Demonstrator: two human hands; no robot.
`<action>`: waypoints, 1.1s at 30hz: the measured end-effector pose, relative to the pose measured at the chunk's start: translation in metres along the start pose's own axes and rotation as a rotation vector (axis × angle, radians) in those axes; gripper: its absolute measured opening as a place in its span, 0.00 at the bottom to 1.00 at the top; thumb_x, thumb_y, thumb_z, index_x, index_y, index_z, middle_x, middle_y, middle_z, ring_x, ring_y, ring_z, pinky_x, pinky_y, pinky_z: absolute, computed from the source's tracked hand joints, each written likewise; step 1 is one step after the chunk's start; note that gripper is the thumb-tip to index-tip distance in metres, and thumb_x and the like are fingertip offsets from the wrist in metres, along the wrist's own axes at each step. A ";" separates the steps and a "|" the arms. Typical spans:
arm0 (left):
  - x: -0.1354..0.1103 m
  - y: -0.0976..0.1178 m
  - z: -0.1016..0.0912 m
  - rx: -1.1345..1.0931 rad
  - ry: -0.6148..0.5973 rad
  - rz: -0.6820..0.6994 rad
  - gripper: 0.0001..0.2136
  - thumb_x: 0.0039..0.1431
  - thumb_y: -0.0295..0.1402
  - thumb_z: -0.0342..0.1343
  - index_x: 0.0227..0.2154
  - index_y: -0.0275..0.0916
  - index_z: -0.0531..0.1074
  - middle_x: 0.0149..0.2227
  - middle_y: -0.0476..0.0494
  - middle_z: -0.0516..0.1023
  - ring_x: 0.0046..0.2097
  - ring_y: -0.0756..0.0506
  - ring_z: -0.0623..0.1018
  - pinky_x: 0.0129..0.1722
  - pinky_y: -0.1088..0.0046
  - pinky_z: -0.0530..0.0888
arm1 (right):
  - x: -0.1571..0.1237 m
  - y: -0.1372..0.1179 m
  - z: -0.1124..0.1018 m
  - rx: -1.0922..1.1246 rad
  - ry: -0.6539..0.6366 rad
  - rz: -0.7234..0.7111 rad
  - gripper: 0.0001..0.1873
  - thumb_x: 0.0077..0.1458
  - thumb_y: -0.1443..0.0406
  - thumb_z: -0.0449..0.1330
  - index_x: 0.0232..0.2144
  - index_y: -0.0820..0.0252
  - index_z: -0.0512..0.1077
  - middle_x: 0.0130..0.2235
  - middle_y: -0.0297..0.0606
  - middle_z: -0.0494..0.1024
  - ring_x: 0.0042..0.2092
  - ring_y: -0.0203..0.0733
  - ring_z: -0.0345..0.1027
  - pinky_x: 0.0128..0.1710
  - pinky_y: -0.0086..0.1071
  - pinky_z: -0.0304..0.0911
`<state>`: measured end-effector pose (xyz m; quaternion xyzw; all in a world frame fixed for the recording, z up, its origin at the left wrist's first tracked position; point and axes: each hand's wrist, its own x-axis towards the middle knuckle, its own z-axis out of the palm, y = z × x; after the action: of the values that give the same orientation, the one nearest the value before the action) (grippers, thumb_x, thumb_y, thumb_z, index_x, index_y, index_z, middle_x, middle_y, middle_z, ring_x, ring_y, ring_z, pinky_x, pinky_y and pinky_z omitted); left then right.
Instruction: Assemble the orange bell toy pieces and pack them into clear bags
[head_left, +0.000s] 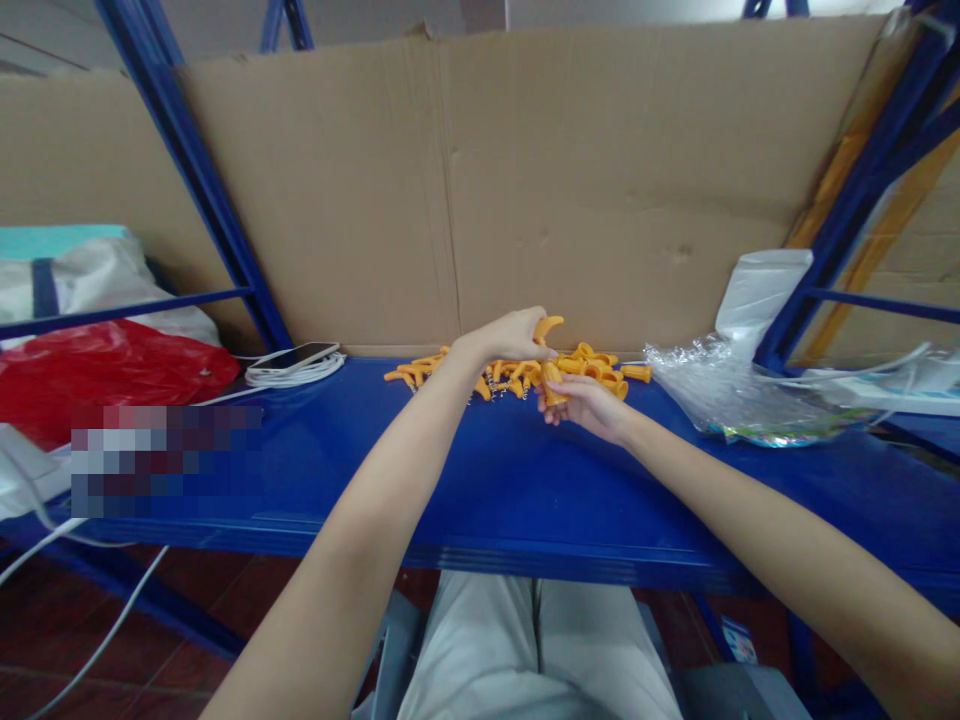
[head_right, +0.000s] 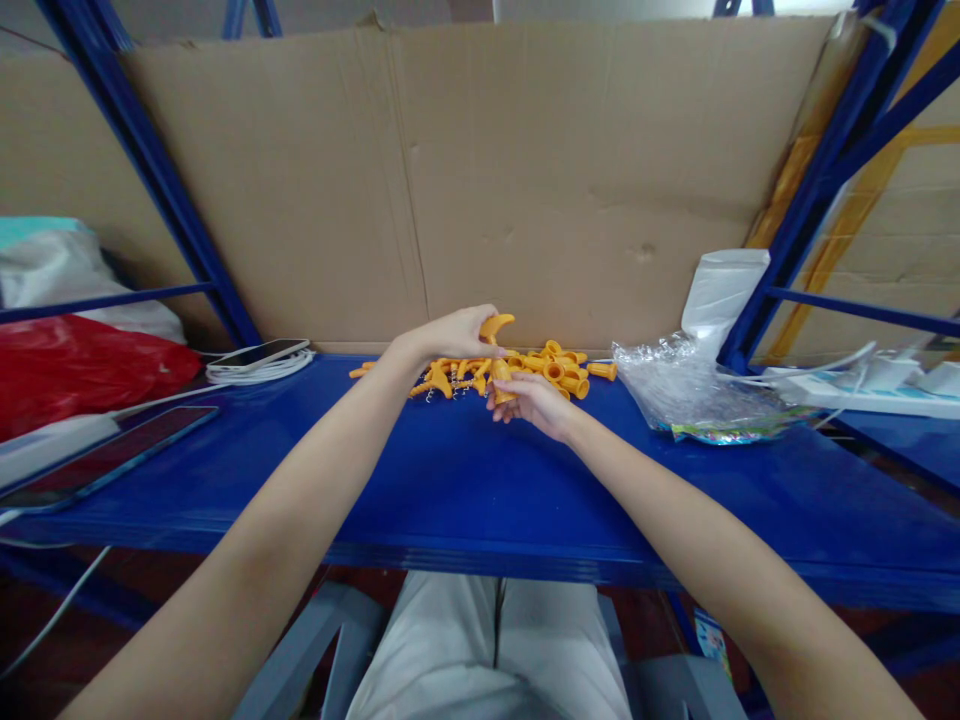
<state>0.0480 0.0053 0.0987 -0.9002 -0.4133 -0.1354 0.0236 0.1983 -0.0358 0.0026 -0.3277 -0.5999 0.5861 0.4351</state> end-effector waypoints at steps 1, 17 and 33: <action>0.001 0.000 0.001 0.012 -0.013 -0.010 0.27 0.49 0.42 0.55 0.50 0.31 0.63 0.50 0.34 0.71 0.47 0.41 0.72 0.43 0.69 0.67 | 0.001 0.002 0.001 -0.052 0.051 0.002 0.13 0.45 0.57 0.63 0.28 0.61 0.70 0.26 0.36 0.76 0.25 0.35 0.69 0.26 0.28 0.61; 0.009 0.012 -0.001 0.110 -0.059 -0.015 0.26 0.48 0.40 0.57 0.48 0.32 0.64 0.50 0.34 0.71 0.47 0.41 0.73 0.43 0.69 0.68 | 0.009 0.012 -0.001 -0.437 0.360 -0.196 0.17 0.44 0.53 0.63 0.24 0.63 0.74 0.25 0.39 0.77 0.30 0.40 0.70 0.31 0.32 0.63; 0.006 0.009 -0.010 0.078 -0.120 0.004 0.25 0.46 0.37 0.54 0.49 0.33 0.65 0.50 0.36 0.72 0.46 0.42 0.73 0.41 0.71 0.68 | 0.005 0.006 -0.008 -0.160 0.141 -0.071 0.14 0.45 0.55 0.64 0.29 0.60 0.75 0.33 0.38 0.80 0.37 0.38 0.72 0.36 0.30 0.62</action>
<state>0.0566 0.0023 0.1110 -0.9059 -0.4171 -0.0650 0.0343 0.2032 -0.0273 -0.0035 -0.3803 -0.6237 0.4962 0.4691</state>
